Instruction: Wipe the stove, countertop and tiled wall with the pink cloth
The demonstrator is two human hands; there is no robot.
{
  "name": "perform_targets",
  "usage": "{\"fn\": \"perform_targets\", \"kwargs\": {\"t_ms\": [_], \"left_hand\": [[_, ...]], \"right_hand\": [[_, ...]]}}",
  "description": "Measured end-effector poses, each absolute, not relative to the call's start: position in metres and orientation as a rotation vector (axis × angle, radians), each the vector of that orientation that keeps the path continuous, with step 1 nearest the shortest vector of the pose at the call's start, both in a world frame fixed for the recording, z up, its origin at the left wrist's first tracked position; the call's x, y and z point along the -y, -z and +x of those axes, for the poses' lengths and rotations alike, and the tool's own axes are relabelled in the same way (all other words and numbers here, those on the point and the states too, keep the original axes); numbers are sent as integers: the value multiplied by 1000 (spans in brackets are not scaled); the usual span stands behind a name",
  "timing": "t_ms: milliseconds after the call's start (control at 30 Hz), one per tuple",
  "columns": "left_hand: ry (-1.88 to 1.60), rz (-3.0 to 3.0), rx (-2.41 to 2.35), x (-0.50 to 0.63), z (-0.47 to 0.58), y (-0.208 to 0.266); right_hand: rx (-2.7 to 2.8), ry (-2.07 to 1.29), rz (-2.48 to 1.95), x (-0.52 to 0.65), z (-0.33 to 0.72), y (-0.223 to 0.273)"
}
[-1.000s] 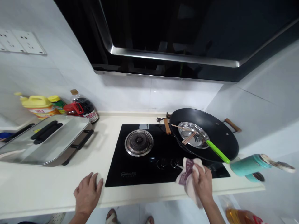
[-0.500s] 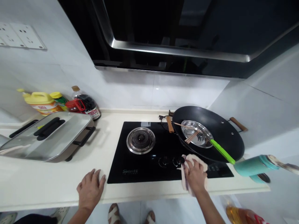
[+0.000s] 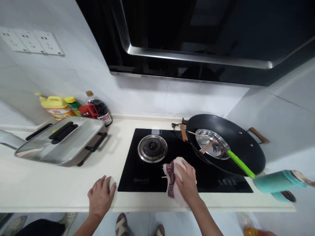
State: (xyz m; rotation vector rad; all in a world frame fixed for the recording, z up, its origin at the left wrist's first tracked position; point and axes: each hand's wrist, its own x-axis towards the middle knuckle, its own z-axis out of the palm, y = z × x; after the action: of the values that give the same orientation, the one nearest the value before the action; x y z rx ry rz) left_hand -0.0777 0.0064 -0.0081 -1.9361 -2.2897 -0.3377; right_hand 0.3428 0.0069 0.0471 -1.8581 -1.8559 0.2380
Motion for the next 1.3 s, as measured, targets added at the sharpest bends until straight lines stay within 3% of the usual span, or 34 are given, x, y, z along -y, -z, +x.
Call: {"fn": "perform_targets", "kwargs": {"t_ms": [133,367,700,833,933,1067,1300], "left_hand": [[343,-1943,2296,-6,-77,8],[338,-1951,2348,-6,-75,4],[308,-1940,2337,-6,-76,6],[319,-1945,2309,-6,-76,8],[323,-1936,2292,-6,-76,8],[315,-1934,2290,-6,-76,7],[313,-1946,2336,-6,-75,4]], "right_hand": [[1955,-262,-2089,-38,336,-52],[1898,-165,-1922,16,337,-12],[1601,-716,-1704,73,376,3],[1363,-538,-1728,29,399,-29],[1624,-415,-1846,-24,400,-47],[1980,-494,-2109,-69,388,-44],[1993,-426,-2065,-42,372,-28]]}}
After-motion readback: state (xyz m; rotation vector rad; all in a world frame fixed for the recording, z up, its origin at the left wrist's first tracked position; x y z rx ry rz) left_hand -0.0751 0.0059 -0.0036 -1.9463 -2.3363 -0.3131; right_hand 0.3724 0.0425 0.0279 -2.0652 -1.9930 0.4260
